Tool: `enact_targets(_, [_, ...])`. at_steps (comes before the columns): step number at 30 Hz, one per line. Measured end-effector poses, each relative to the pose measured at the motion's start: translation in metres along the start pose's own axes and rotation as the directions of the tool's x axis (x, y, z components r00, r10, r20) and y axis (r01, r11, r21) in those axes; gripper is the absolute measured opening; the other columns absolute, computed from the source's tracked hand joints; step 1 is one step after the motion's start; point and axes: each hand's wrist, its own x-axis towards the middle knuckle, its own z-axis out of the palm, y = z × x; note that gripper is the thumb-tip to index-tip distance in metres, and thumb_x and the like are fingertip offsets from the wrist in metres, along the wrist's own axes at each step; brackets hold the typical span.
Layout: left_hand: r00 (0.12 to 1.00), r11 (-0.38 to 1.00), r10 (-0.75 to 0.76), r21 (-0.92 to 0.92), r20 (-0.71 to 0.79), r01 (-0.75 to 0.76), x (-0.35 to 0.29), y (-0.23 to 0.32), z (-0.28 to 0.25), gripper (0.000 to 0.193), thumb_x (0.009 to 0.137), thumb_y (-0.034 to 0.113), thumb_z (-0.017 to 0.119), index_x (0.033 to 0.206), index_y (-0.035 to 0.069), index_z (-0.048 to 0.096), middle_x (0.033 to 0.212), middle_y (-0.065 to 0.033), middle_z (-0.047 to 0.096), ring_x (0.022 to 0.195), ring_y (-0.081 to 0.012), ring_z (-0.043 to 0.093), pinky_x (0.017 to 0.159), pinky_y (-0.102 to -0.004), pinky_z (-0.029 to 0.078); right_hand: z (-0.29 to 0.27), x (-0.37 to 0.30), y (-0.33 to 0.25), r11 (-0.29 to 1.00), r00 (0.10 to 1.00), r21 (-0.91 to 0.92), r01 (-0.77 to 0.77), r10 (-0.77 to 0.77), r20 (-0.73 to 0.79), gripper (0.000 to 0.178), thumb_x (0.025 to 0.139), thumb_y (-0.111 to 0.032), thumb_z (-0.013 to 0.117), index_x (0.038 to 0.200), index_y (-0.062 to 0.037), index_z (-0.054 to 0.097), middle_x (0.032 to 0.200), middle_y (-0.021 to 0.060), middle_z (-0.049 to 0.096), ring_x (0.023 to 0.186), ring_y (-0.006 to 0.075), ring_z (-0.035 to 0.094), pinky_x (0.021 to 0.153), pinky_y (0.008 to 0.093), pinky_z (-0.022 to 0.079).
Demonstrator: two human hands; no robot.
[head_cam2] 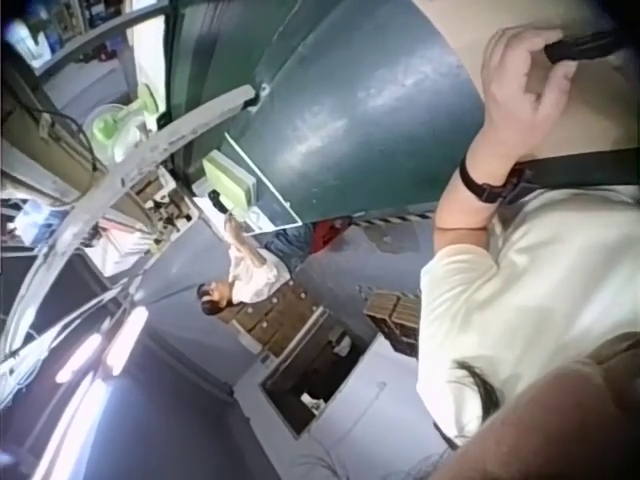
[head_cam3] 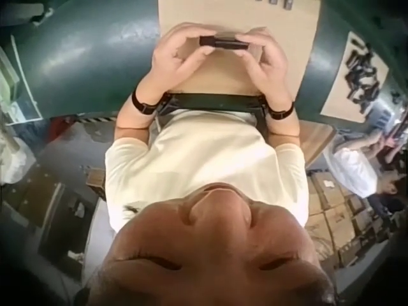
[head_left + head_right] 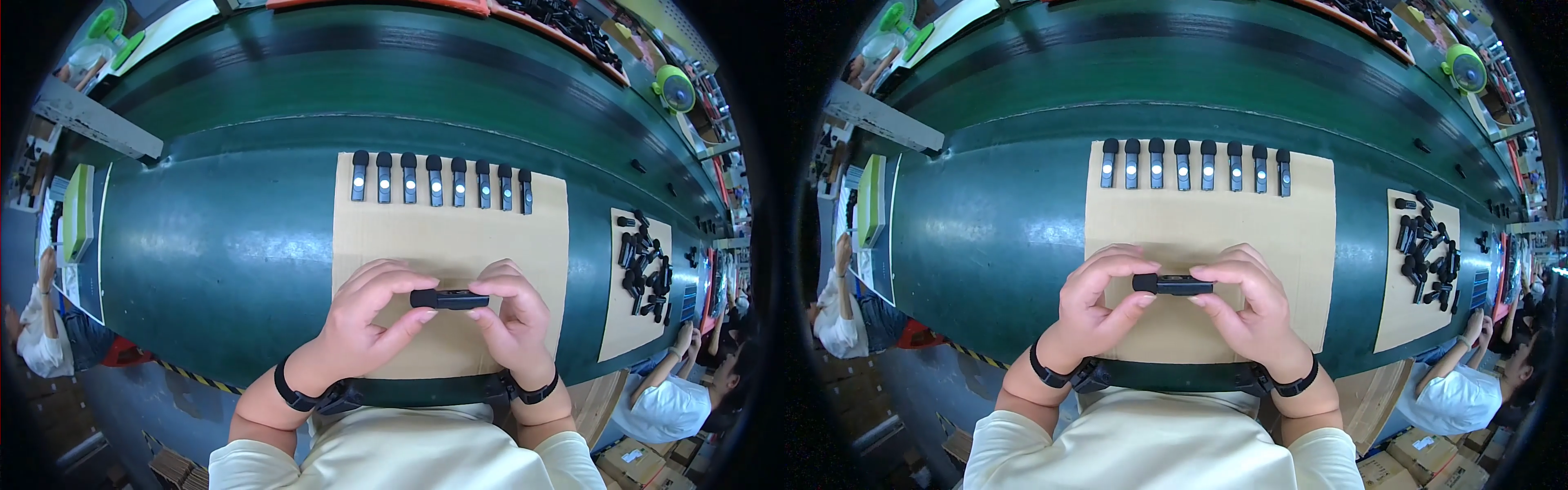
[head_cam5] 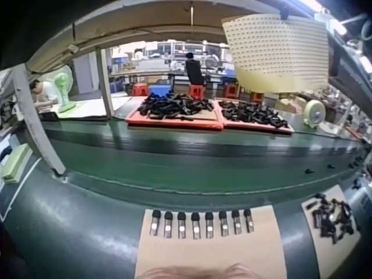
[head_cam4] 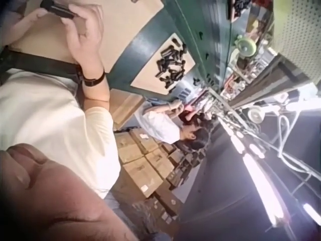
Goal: The person picks up microphones from a pile, checks the indicator lights on each, and aligns them in rows on a cardboard sheet.
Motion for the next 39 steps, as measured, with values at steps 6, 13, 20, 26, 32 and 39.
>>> enact_targets(6, [1.0, 0.999, 0.023, 0.045, -0.006, -0.022, 0.004, 0.003, 0.006, 0.035, 0.071, 0.007, 0.079, 0.103, 0.003, 0.065, 0.089, -0.0107, 0.065, 0.083, -0.0303, 0.061, 0.088, -0.0427, 0.048, -0.001, -0.004, 0.001, 0.999, 0.999, -0.001, 0.034, -0.034, 0.024, 0.03, 0.076, -0.004, 0.077, 0.103, -0.0032, 0.064, 0.088, 0.0078, 0.066, 0.076, 0.0233, 0.059, 0.071, 0.033, 0.046])
enact_targets(13, [0.993, 0.992, 0.099, 0.068, 0.067, -0.104, 0.002, -0.003, 0.004, 0.032, 0.074, 0.006, 0.079, 0.101, 0.002, 0.064, 0.091, -0.0093, 0.066, 0.081, -0.0253, 0.062, 0.09, -0.0465, 0.048, 0.001, -0.006, -0.001, 1.0, 0.998, 0.005, 0.025, -0.026, 0.056, 0.025, 0.082, -0.011, 0.074, 0.102, -0.0019, 0.062, 0.087, 0.0066, 0.063, 0.079, 0.0202, 0.056, 0.074, 0.0317, 0.043])
enact_targets(20, [0.987, 0.985, 0.147, 0.081, 0.059, -0.152, 0.001, -0.003, 0.003, 0.03, 0.074, 0.006, 0.079, 0.1, 0.002, 0.064, 0.091, -0.009, 0.067, 0.082, -0.026, 0.062, 0.09, -0.047, 0.048, 0.001, -0.005, -0.003, 1.0, 0.998, 0.02, 0.018, -0.019, 0.063, 0.027, 0.082, -0.01, 0.075, 0.104, -0.0018, 0.062, 0.088, 0.0076, 0.062, 0.08, 0.021, 0.056, 0.074, 0.0323, 0.043])
enact_targets(26, [0.996, 0.994, 0.08, 0.075, 0.032, -0.083, 0.003, 0.002, 0.005, 0.029, 0.074, 0.003, 0.076, 0.101, 0.002, 0.064, 0.095, -0.0104, 0.068, 0.084, -0.0273, 0.063, 0.091, -0.0474, 0.048, 0.0, -0.004, 0.001, 0.994, 0.994, -0.043, 0.098, -0.095, 0.062, 0.03, 0.081, -0.01, 0.075, 0.106, -0.0015, 0.062, 0.09, 0.0083, 0.062, 0.08, 0.0216, 0.055, 0.075, 0.0325, 0.043])
enact_targets(32, [0.993, 0.987, 0.117, 0.103, 0.034, -0.12, 0.003, 0.002, 0.007, 0.03, 0.073, 0.001, 0.076, 0.101, 0.001, 0.065, 0.093, -0.0108, 0.067, 0.083, -0.0273, 0.063, 0.091, -0.0477, 0.047, 0.002, -0.001, -0.003, 0.985, 0.991, -0.12, 0.127, -0.121, 0.052, 0.032, 0.079, -0.009, 0.076, 0.107, -0.002, 0.062, 0.091, 0.0087, 0.061, 0.079, 0.0221, 0.055, 0.073, 0.0321, 0.043])
enact_targets(39, [0.987, 0.975, 0.157, 0.156, 0.035, -0.16, 0.004, 0.001, 0.009, 0.031, 0.07, 0.002, 0.076, 0.099, 0.001, 0.065, 0.089, -0.0114, 0.066, 0.077, -0.0268, 0.063, 0.09, -0.0485, 0.048, 0.001, 0.0, -0.003, 0.963, 0.983, -0.2, 0.182, -0.17, 0.075, 0.033, 0.077, -0.007, 0.076, 0.107, -0.0022, 0.062, 0.09, 0.0085, 0.062, 0.078, 0.0224, 0.054, 0.071, 0.032, 0.043])
